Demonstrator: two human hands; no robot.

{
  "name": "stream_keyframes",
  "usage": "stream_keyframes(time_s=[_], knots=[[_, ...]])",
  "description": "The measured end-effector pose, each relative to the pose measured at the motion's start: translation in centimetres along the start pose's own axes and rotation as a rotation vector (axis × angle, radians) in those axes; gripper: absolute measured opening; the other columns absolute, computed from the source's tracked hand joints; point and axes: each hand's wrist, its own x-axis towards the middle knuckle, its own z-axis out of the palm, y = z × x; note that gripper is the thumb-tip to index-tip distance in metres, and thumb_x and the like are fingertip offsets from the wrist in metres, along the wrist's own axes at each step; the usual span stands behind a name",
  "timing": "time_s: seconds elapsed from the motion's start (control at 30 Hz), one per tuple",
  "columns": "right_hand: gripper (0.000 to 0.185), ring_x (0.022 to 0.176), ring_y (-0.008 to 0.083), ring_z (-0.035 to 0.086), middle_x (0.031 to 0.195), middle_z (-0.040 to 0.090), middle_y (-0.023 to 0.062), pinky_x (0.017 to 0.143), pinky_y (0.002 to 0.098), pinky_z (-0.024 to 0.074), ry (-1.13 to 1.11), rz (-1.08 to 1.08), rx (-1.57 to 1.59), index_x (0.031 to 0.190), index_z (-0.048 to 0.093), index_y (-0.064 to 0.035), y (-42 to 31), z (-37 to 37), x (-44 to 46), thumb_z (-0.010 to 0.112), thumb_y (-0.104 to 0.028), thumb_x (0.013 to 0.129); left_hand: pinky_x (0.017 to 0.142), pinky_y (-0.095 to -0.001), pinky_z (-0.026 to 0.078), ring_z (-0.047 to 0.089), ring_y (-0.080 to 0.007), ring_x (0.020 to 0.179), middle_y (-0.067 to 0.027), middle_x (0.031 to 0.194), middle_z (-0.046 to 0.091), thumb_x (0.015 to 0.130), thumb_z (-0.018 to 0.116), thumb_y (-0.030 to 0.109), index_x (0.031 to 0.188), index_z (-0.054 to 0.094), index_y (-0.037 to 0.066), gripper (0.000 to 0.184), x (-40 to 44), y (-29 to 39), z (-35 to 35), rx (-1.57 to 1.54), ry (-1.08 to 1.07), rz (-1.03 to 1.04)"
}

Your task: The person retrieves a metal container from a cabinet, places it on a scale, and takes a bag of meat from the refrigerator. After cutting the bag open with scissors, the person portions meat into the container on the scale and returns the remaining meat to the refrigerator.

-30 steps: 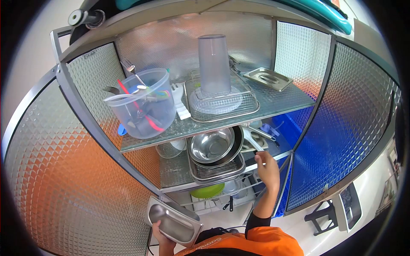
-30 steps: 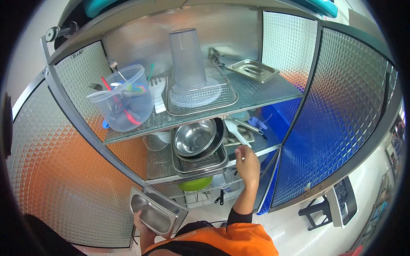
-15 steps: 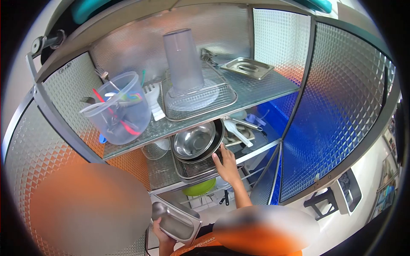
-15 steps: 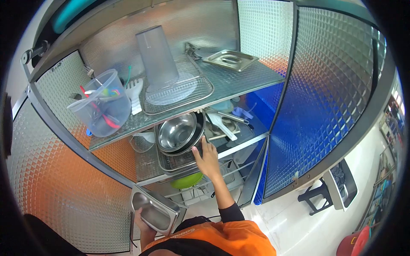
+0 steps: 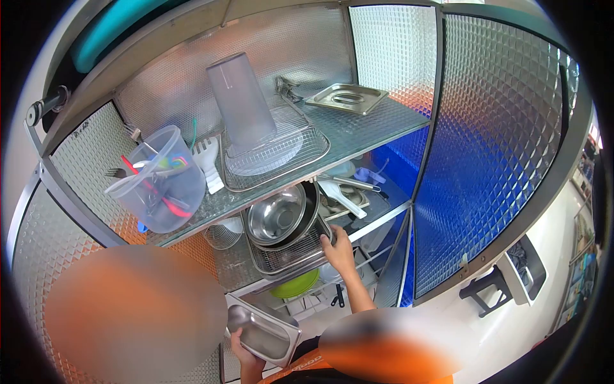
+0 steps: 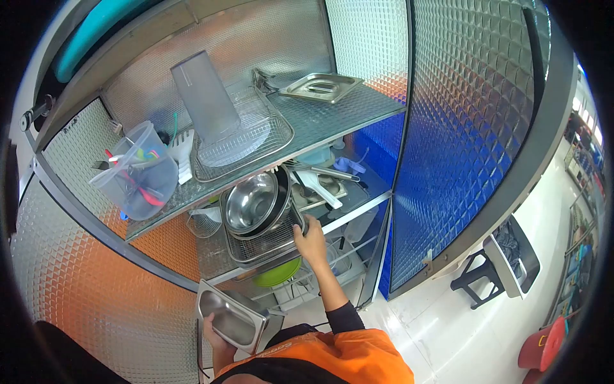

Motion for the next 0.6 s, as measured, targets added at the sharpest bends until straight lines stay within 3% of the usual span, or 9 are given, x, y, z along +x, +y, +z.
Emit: stream_keyframes(time_s=[0.1,0.2,0.3,0.5,0.6], knots=[[0.041,0.078,0.0289,0.061,0.087,0.061,0.0207,0.073,0.0372,0.0476,0.085,-0.127,-0.063,0.112,0.054,0.0021,0.9,0.6,0.4,0.056,-0.018,0.076,0.079,-0.0358,0.046,0.058,-0.0247,0.087,-0.0101,0.094,0.060,0.082,0.045,0.034,0.101,0.054,0.004,0.037,-0.3,0.1,0.5,-0.008,0.024,-0.010],[0.041,0.084,0.0350,0.060,0.095,0.060,0.0235,0.078,0.0397,0.0455,-0.094,0.089,0.081,0.113,0.054,0.0011,1.8,0.8,0.9,0.052,-0.016,0.075,0.080,-0.0367,0.046,0.058,-0.0253,0.088,-0.0108,0.095,0.060,0.082,0.045,0.033,0.103,0.054,0.003,0.038,0.2,-0.2,0.0,-0.006,0.008,0.009],[0.043,0.050,0.0204,0.057,0.063,0.057,0.0135,0.048,0.0324,0.0480,-0.206,0.217,0.158,0.114,0.057,-0.0049,-2.4,-1.8,0.3,0.046,-0.014,0.074,0.079,-0.0360,0.045,0.057,-0.0244,0.086,-0.0092,0.093,0.060,0.081,0.045,0.033,0.101,0.055,0.005,0.036,-0.4,0.2,1.4,0.015,0.009,0.023],[0.047,0.047,0.0203,0.056,0.064,0.059,0.0148,0.049,0.0332,0.0476,-0.246,0.291,0.196,0.120,0.055,-0.0111,-2.0,-2.8,-1.2,0.045,-0.014,0.074,0.079,-0.0357,0.045,0.057,-0.0249,0.087,-0.0101,0.095,0.060,0.080,0.046,0.032,0.101,0.055,0.004,0.037,0.1,0.0,0.7,0.006,0.043,0.044],[0.050,0.049,0.0208,0.056,0.065,0.059,0.0133,0.052,0.0333,0.0481,-0.280,0.325,0.204,0.121,0.053,-0.0089,-2.9,-4.2,-2.2,0.046,-0.014,0.073,0.079,-0.0358,0.045,0.057,-0.0252,0.087,-0.0110,0.096,0.060,0.079,0.047,0.032,0.101,0.055,0.002,0.038,0.2,0.3,0.4,-0.022,0.019,0.011]])
